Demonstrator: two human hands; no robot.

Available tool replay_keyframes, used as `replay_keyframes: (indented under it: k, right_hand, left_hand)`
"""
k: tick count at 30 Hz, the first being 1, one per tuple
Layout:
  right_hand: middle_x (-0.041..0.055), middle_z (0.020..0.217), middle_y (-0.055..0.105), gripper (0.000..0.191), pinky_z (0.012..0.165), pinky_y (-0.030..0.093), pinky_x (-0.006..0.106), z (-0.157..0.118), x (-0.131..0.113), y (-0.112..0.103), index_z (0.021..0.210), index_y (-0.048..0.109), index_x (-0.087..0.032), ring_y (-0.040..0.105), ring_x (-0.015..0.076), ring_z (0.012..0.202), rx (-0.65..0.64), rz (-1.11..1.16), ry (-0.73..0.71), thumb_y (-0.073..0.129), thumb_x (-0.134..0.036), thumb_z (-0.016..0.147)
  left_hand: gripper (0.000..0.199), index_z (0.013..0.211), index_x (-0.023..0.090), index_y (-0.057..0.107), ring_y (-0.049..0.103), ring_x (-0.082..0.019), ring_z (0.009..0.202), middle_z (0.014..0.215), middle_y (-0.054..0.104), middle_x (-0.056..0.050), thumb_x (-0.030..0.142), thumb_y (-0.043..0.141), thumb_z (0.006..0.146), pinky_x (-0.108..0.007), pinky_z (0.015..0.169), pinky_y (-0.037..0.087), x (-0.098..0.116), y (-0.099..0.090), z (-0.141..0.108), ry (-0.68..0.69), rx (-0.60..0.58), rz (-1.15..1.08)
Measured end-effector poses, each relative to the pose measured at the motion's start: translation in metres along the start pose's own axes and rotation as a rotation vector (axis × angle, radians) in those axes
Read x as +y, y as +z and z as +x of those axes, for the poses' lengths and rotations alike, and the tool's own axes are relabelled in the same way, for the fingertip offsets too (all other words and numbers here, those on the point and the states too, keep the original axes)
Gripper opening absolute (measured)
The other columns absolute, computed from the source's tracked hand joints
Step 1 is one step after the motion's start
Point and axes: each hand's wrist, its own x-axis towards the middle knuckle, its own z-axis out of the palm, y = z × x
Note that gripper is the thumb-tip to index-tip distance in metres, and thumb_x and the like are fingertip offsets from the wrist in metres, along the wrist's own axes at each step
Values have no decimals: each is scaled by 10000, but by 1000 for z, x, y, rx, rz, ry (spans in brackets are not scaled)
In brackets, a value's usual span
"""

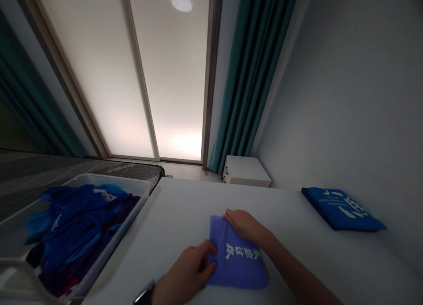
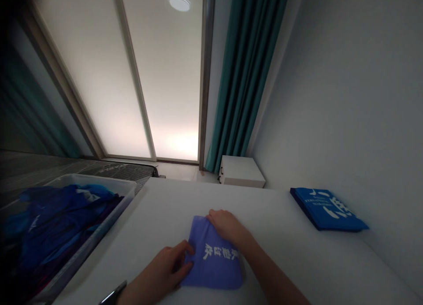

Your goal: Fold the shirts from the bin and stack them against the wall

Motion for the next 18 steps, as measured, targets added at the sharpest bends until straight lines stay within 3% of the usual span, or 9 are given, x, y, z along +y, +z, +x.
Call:
replay_keyframes:
  k: [5,9,13,15,18]
  right_hand:
    - [106,977,720,374,753,424,274,1,-5,0,997,641,-175,678,228,918,-10,-22,18,308,-343,1027]
    - [121,989,719,397,747,434,282,1,-4,2,1012,647,-174,682,232,914,-4,-21,13,293,-352,1028]
    - [125,999,718,387,771,437,291,3,-1,6,1028,647,-179,677,237,935,3,-37,14,300,-350,1024]
    - [123,996,719,387,764,438,294,4,-1,8,1032,648,-184,679,239,926,6,-41,36,305,-363,1022]
    - [120,999,718,393,746,440,290,4,-2,7,1032,648,-190,682,233,915,13,-30,48,298,-368,1021]
  left_hand:
    - [186,1062,237,559,583,-159,658,717,635,14,242,499,885,-240,630,376,-6,10,-1,41,65,181]
    - [251,1168,223,494,587,-173,646,668,615,27,305,420,942,-251,616,378,-9,0,8,45,118,149]
    - [278,1159,196,529,611,-178,805,877,639,-31,317,370,966,-277,745,436,-10,-24,40,141,263,180]
    - [295,1105,183,577,607,-184,884,995,617,-68,311,345,976,-295,814,443,-9,-32,60,198,261,250]
    - [324,907,186,630,609,-184,878,932,605,-57,314,342,984,-288,800,448,-7,-34,87,231,181,371]
